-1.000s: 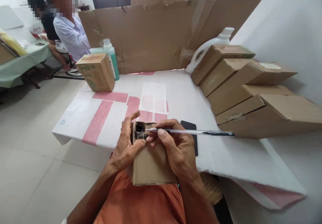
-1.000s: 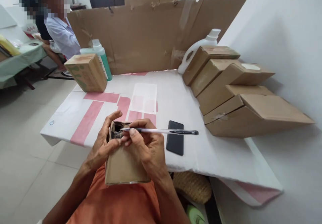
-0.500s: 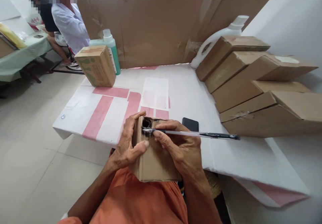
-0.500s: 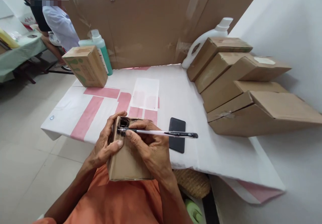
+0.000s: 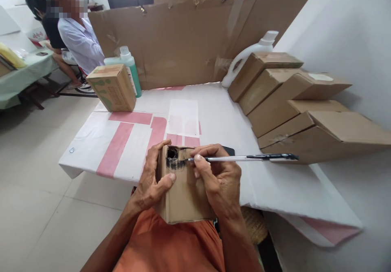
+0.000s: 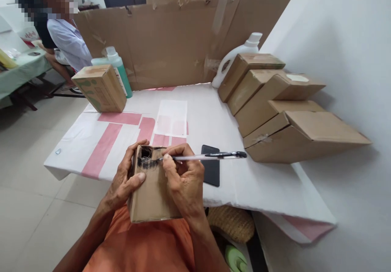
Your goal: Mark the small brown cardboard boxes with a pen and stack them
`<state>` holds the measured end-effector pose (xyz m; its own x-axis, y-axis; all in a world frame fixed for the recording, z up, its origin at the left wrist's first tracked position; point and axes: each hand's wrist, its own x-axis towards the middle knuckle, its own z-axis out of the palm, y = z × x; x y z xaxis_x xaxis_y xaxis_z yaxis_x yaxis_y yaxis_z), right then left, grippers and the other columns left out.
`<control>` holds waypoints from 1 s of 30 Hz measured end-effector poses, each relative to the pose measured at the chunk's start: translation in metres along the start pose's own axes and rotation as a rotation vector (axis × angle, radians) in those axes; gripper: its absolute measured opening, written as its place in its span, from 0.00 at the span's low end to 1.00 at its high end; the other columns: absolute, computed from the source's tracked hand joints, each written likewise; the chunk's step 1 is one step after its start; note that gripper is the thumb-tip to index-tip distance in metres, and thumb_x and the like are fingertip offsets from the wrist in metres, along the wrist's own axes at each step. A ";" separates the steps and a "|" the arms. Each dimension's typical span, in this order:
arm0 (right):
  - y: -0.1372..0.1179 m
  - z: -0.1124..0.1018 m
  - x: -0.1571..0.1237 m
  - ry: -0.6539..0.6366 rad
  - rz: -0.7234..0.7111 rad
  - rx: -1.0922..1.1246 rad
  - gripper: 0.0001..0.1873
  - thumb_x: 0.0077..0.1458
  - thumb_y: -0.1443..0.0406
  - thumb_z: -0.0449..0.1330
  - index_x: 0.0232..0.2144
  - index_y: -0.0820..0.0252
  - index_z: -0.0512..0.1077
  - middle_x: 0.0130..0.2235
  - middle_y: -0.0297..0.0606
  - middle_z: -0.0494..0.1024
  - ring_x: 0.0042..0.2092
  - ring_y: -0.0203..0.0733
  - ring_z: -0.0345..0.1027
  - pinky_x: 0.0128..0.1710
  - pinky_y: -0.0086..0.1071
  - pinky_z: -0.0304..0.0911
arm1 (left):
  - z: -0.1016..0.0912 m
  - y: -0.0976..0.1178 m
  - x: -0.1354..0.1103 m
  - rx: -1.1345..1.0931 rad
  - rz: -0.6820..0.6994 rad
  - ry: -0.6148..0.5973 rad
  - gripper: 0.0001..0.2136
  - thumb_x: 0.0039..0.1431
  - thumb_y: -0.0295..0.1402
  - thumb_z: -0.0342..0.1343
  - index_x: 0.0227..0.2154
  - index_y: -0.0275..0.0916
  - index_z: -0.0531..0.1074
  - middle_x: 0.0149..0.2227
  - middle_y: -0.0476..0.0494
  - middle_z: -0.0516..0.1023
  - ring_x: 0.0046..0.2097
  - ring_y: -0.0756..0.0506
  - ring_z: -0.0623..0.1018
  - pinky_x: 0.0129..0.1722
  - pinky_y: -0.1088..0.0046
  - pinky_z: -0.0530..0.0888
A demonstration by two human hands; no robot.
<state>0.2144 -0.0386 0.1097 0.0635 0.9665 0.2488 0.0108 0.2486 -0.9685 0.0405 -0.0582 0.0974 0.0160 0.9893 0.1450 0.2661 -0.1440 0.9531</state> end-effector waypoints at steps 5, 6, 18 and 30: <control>-0.004 0.004 0.012 0.103 0.036 0.081 0.09 0.64 0.58 0.63 0.37 0.57 0.71 0.36 0.34 0.80 0.31 0.36 0.74 0.30 0.29 0.68 | -0.003 -0.002 0.000 -0.068 -0.011 -0.071 0.36 0.58 0.49 0.57 0.67 0.42 0.60 0.65 0.34 0.68 0.65 0.31 0.70 0.61 0.54 0.71; -0.002 0.000 0.018 0.133 0.023 0.106 0.10 0.64 0.57 0.63 0.38 0.56 0.70 0.38 0.36 0.81 0.32 0.36 0.75 0.30 0.29 0.68 | -0.004 -0.003 0.000 -0.083 -0.019 -0.061 0.36 0.58 0.49 0.57 0.67 0.42 0.60 0.65 0.35 0.68 0.64 0.32 0.71 0.61 0.55 0.71; 0.106 -0.042 0.040 -0.259 0.559 -1.133 0.14 0.67 0.68 0.55 0.52 0.72 0.70 0.49 0.63 0.81 0.51 0.56 0.78 0.43 0.37 0.66 | -0.017 -0.024 0.010 -0.387 -0.133 0.161 0.32 0.52 0.43 0.60 0.61 0.44 0.68 0.55 0.41 0.76 0.53 0.36 0.79 0.46 0.64 0.81; 0.103 -0.065 0.017 -0.005 0.546 -1.316 0.23 0.68 0.55 0.58 0.56 0.68 0.68 0.58 0.61 0.72 0.61 0.60 0.67 0.54 0.44 0.65 | 0.006 -0.044 0.046 -0.505 0.006 0.174 0.27 0.49 0.40 0.64 0.54 0.39 0.74 0.48 0.43 0.79 0.47 0.42 0.78 0.43 0.72 0.78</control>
<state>0.2815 -0.0003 0.0135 0.3582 0.9209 -0.1537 0.8908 -0.3864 -0.2393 0.0356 -0.0061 0.0600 -0.1554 0.9761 0.1520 -0.2308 -0.1855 0.9552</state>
